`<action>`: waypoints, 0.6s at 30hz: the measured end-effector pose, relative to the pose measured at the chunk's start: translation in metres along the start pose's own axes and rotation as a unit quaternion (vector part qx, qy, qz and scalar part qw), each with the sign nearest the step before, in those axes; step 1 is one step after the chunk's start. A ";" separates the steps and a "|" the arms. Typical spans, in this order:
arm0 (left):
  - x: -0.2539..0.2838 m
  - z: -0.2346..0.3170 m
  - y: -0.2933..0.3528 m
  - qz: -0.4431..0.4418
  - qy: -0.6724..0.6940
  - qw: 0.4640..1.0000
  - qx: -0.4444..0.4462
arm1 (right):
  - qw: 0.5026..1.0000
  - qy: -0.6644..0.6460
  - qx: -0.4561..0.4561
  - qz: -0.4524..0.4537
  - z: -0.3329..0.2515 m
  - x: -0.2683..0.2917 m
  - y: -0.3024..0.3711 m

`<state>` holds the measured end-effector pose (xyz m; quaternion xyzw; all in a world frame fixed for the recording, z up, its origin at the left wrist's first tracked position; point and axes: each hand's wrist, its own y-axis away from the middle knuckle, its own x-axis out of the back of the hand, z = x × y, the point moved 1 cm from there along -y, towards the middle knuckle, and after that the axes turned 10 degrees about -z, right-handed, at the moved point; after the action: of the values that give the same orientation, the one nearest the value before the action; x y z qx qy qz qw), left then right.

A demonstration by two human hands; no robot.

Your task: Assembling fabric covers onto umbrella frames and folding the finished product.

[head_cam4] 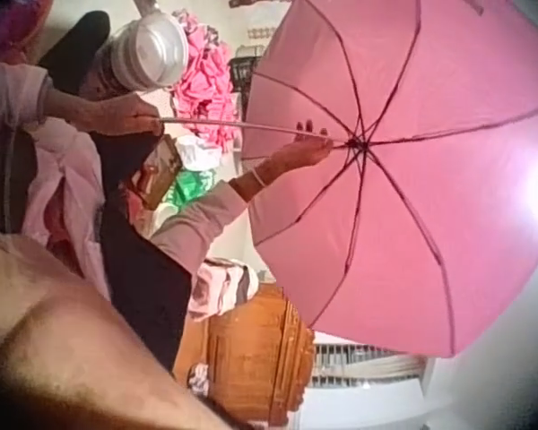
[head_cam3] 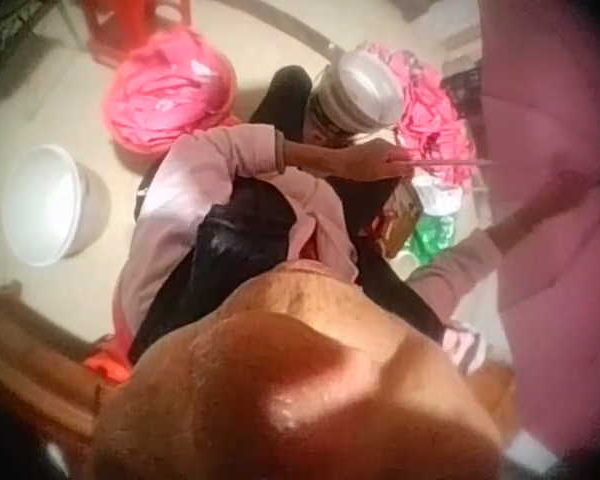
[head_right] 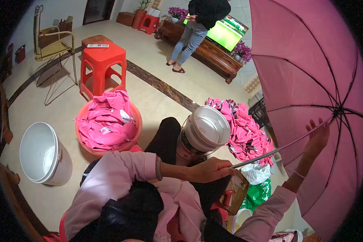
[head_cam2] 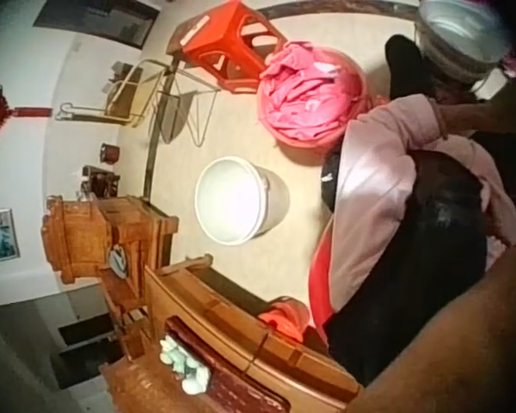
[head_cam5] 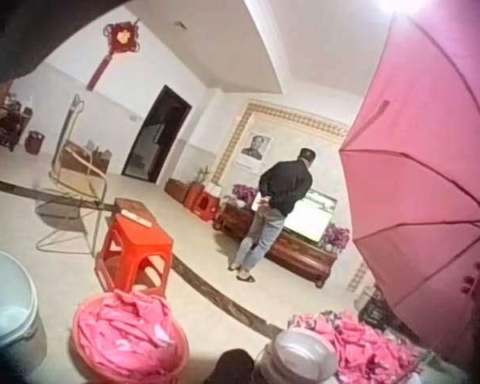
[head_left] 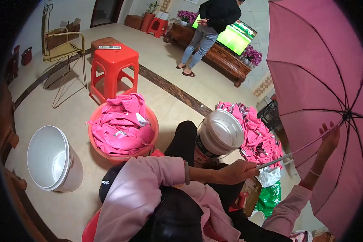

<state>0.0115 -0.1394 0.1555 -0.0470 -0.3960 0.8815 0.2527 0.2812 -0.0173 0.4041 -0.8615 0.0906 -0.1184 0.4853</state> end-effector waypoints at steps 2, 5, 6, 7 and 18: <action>-0.004 -0.010 0.008 -0.027 -0.038 0.998 0.032 | 0.992 -0.124 -0.015 0.017 -0.013 0.009 0.003; -0.018 -0.007 0.016 -0.057 -0.030 0.998 0.026 | 0.983 -0.169 -0.036 0.060 -0.009 0.050 -0.007; -0.022 -0.007 0.017 -0.062 -0.026 0.997 0.027 | 0.975 -0.208 -0.052 0.049 0.006 0.073 -0.014; -0.026 -0.008 0.020 -0.106 0.020 0.993 0.051 | 0.965 -0.249 -0.068 0.037 0.018 0.090 -0.019; -0.033 -0.003 0.027 -0.180 0.182 0.954 0.159 | 0.878 -0.450 -0.086 -0.142 0.047 0.115 -0.013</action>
<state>0.0298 -0.1682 0.1297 -0.0935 -0.1996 0.8498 0.4788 0.4053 -0.0041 0.4050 -0.8641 -0.2505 0.2228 0.3755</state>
